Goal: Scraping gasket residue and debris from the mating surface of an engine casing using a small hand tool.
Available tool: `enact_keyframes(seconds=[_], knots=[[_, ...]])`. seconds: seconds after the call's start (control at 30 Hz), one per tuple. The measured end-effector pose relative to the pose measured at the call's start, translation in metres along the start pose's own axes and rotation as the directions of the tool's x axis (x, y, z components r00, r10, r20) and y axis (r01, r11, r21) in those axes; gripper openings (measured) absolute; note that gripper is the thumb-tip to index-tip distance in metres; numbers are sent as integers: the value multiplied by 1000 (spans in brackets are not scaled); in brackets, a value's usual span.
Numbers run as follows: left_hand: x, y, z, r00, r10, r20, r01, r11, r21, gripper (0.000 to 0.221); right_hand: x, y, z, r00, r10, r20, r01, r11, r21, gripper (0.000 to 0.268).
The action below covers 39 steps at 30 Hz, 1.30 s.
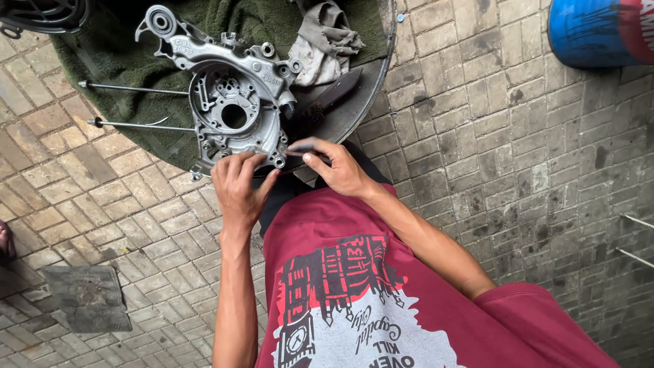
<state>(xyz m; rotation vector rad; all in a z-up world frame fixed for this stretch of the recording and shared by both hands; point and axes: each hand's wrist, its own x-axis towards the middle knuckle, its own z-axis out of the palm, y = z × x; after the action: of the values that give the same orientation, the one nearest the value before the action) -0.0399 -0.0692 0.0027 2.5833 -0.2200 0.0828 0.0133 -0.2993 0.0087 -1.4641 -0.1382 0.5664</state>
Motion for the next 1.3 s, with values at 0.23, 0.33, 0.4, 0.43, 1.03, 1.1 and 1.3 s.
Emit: enact_keyframes(seconds=[0.23, 0.33, 0.4, 0.43, 1.03, 1.1, 1.3], knots=[[-4, -12, 18, 994, 66, -90, -66, 998, 4, 27, 10, 4, 17, 985, -169, -21, 165, 978, -127, 28], [-6, -16, 23, 988, 76, -134, -72, 997, 31, 29, 12, 6, 10, 978, -208, -4, 204, 965, -163, 27], [-6, -16, 23, 988, 62, -143, -60, 998, 14, 29, 15, 7, 5, 951, -307, 43, 306, 903, -303, 22], [-7, -18, 23, 987, 65, -146, -63, 998, 17, 29, 17, 13, 11, 949, -312, 44, 311, 901, -303, 22], [-2, -13, 18, 987, 29, -161, -36, 999, -41, 23, 13, 30, 10, 905, -416, 88, 423, 866, -265, 30], [0, -11, 11, 989, 15, -150, -23, 998, -56, 22, 8, 35, 8, 916, -394, 75, 400, 880, -258, 28], [5, -7, 5, 992, 2, -126, -15, 995, -101, 23, 20, 29, 24, 937, -345, 56, 350, 920, -178, 30]])
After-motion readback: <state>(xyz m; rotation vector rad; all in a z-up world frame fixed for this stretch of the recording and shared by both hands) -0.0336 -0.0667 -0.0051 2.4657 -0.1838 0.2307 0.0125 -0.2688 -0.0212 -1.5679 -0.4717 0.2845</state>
